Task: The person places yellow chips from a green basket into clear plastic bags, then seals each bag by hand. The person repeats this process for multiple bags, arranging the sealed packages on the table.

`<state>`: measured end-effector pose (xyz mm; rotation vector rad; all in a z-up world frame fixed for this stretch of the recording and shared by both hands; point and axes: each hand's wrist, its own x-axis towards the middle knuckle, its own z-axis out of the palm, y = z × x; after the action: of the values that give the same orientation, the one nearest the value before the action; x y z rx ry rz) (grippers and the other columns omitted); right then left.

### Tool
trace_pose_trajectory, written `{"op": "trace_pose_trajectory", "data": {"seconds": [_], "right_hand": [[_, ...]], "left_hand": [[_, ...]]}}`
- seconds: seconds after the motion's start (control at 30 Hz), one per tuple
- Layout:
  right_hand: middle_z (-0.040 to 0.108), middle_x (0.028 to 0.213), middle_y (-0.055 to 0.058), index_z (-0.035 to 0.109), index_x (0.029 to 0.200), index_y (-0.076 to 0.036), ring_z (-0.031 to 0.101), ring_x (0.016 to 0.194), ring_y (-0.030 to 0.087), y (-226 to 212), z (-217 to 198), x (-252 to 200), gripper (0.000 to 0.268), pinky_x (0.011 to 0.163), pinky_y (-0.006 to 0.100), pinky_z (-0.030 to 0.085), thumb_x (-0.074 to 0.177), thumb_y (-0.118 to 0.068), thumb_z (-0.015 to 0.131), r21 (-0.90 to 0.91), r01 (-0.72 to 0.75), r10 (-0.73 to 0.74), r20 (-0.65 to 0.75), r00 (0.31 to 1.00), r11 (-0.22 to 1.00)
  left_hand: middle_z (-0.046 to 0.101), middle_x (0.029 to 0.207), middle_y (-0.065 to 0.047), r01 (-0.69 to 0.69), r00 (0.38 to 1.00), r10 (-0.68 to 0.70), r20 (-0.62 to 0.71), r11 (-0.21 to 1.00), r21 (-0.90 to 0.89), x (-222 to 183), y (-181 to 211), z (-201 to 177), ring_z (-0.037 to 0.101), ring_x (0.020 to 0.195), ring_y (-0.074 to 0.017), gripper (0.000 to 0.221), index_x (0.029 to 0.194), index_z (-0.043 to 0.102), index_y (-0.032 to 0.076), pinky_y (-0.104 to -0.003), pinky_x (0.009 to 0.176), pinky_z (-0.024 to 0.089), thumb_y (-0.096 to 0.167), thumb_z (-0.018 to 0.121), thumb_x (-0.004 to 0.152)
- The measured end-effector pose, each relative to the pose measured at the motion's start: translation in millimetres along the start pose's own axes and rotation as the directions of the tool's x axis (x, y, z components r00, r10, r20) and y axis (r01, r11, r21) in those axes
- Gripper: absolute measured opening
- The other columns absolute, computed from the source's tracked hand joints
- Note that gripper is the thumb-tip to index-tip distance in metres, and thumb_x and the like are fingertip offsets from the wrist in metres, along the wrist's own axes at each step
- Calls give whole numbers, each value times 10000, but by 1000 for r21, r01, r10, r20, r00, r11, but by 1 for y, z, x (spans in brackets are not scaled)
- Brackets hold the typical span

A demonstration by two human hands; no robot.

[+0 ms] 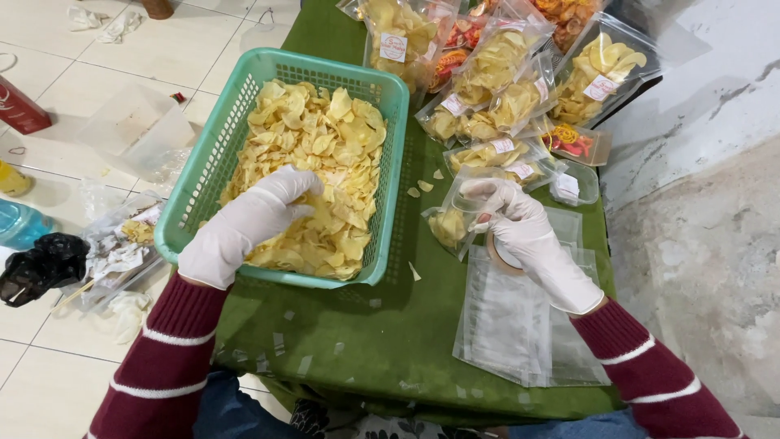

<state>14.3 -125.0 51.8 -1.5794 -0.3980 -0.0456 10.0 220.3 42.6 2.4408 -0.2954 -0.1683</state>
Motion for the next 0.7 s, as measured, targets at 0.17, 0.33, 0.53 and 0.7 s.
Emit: {"op": "trace_pose_trajectory", "data": {"seconds": [0.17, 0.33, 0.53, 0.7], "right_hand": [[669, 1121, 137, 615, 714, -3, 673, 990, 178, 10, 0, -3, 132, 709, 242, 580, 742, -20, 743, 55, -13, 14, -14, 1000, 998], [666, 1118, 141, 621, 697, -4, 673, 983, 186, 15, -1, -2, 136, 687, 250, 582, 738, 7, 750, 24, 1, -1, -6, 1000, 1000], [663, 1110, 138, 615, 704, 1, 662, 981, 180, 13, 0, -3, 141, 680, 244, 575, 728, 18, 753, 39, 6, -6, -11, 1000, 999], [674, 1096, 159, 634, 708, 19, 671, 938, 178, 4, 3, -3, 156, 622, 236, 577, 653, 104, 753, -10, -41, 41, -41, 998, 999]], "left_hand": [[566, 1032, -79, 9, 992, -44, -116, 959, -283, -2, 19, -9, 595, 1037, -234, 254, 1109, 646, 181, -361, 943, 479, 75, 641, 878], [562, 1011, -65, 0, 980, -97, -173, 872, -489, -2, 26, 0, 566, 971, -169, 245, 1107, 639, 153, -325, 918, 476, 25, 598, 903], [590, 1075, -55, -63, 958, -113, -263, 813, -579, 11, 26, 9, 560, 1003, -151, 201, 1072, 638, 182, -294, 903, 471, 68, 610, 909], [651, 1004, -23, -183, 950, -79, -301, 640, -746, 3, 77, -4, 504, 781, -70, 189, 1081, 610, 140, -195, 757, 450, 44, 554, 927]]}}
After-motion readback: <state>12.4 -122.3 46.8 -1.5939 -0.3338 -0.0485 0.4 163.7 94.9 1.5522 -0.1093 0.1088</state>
